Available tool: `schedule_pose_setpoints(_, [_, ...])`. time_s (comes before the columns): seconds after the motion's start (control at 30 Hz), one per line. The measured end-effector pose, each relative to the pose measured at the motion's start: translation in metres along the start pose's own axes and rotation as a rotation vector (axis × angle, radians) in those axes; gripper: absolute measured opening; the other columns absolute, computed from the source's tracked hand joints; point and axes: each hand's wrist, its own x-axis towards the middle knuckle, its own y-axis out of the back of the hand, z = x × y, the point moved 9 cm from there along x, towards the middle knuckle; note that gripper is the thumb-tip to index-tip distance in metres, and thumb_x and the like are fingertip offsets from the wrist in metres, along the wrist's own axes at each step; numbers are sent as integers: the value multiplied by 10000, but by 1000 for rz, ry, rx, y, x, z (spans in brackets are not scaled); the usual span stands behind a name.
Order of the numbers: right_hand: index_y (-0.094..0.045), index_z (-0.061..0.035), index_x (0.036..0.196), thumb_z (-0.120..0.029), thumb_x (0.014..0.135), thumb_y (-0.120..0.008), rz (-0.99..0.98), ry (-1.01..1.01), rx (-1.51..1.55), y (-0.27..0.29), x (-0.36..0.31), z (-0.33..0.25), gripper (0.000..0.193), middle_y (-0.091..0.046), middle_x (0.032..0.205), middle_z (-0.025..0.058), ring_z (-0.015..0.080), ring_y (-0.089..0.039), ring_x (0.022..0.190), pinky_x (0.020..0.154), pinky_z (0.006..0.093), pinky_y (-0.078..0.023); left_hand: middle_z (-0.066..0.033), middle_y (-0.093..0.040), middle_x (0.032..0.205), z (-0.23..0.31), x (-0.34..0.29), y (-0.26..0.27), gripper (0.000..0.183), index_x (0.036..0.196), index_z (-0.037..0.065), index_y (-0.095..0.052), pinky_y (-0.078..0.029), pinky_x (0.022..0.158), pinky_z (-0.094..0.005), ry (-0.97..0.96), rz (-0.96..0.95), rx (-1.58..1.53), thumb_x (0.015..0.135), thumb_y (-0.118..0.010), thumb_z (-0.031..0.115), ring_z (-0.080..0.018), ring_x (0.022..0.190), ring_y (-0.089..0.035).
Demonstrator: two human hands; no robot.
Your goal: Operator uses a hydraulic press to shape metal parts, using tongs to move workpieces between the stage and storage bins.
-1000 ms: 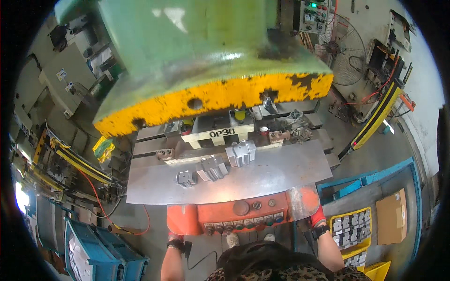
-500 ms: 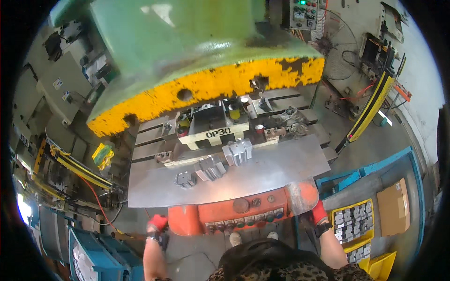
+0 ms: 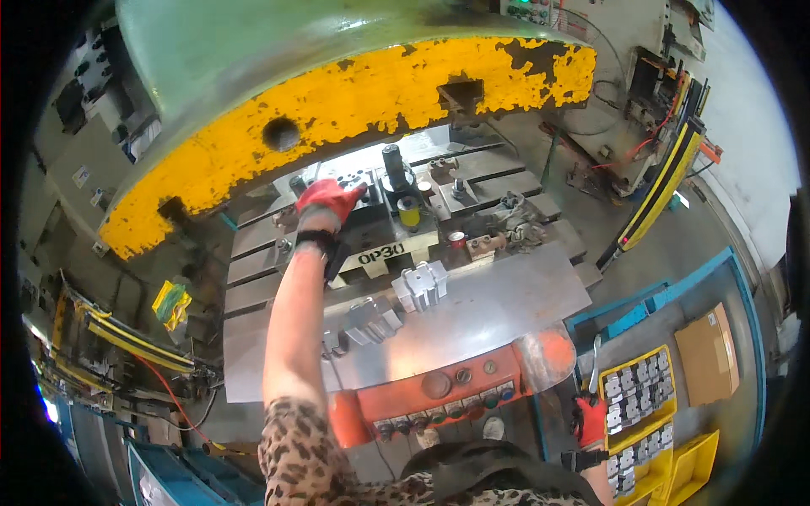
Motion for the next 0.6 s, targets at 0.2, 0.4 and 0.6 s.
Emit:
schedule_pose_setpoints(0.2, [-526, -87, 984, -75, 805, -752, 152, -115, 4, 25, -62, -8, 288, -508, 747, -8, 111, -472, 522, 435, 280, -389, -104, -706, 1206, 28, 70, -51, 680, 1121, 113, -737, -521, 909, -413, 85, -49, 135, 771, -623, 685, -294, 1116, -666])
schedule_pose_setpoints(0.4, [-564, 0, 1167, -133, 796, -762, 88, 210, -399, -11, -77, -85, 441, -554, 881, 52, 140, -512, 758, 645, 318, -437, -96, -704, 1214, 16, 75, -33, 652, 1137, 149, -737, -533, 904, -411, 129, -2, 90, 749, -650, 665, -286, 1121, -675])
schedule_pose_setpoints(0.6, [-562, -23, 1334, -220, 858, -720, -565, 393, -430, -162, -82, -181, 539, -677, 1064, 195, 317, -650, 980, 859, 393, -500, -260, -701, 993, -17, -18, 10, 686, 986, -14, -727, -518, 822, -464, -21, 57, -66, 736, -679, 622, -403, 969, -677])
